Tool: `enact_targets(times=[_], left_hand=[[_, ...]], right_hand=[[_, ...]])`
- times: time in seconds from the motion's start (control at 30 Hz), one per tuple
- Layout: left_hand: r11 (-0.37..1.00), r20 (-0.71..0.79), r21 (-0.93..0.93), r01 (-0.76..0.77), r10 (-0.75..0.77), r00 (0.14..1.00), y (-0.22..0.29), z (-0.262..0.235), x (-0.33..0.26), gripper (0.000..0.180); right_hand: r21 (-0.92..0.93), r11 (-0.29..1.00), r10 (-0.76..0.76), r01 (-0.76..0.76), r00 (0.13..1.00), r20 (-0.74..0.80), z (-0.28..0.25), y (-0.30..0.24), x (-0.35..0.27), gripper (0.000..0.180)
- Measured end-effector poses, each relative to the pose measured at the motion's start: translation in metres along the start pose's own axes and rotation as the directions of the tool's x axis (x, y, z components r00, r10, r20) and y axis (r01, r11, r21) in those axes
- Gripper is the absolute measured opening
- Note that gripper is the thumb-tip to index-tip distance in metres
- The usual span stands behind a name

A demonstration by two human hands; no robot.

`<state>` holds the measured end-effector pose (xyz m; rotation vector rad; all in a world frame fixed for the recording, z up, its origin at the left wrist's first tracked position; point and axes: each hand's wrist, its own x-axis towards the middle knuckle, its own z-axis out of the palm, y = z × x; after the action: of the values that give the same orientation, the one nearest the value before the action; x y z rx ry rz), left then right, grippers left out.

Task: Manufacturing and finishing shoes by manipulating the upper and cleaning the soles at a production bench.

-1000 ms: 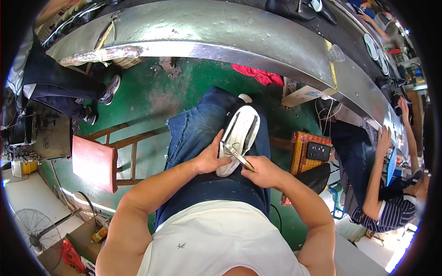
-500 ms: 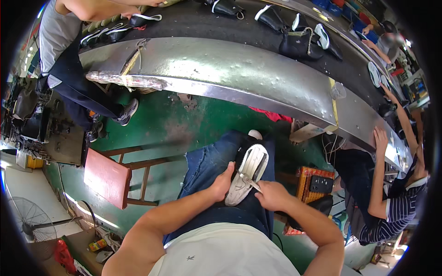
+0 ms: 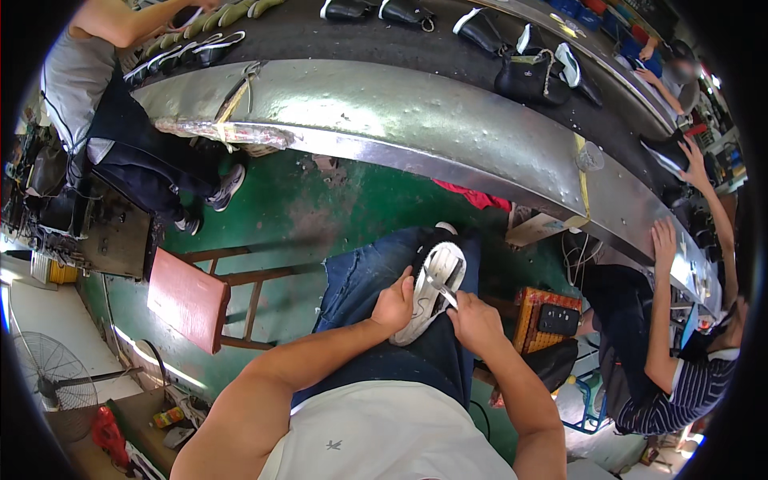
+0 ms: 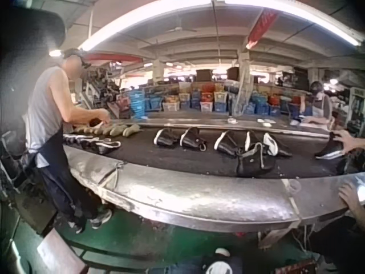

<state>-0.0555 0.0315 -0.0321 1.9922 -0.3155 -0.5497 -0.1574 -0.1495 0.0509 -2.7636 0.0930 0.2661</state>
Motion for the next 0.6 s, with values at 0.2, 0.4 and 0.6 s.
enact_targets(times=[0.2, 0.4, 0.6], left_hand=[[0.862, 0.191, 0.279, -0.424, 0.383, 0.904, -0.005, -0.006, -0.002, 0.057], [0.871, 0.295, 0.327, -0.368, 0.275, 0.915, 0.002, -0.018, 0.005, 0.061], [0.867, 0.419, 0.379, -0.324, 0.152, 0.895, 0.021, -0.023, 0.007, 0.065]], right_hand=[[0.269, 0.952, 0.138, -0.143, 0.99, 0.04, 0.031, 0.033, -0.011, 0.03], [0.505, 0.675, 0.147, -0.537, 0.77, 0.621, -0.062, 0.037, 0.02, 0.032], [0.412, 0.908, 0.114, -0.072, 0.991, -0.077, -0.011, 0.03, 0.044, 0.039]])
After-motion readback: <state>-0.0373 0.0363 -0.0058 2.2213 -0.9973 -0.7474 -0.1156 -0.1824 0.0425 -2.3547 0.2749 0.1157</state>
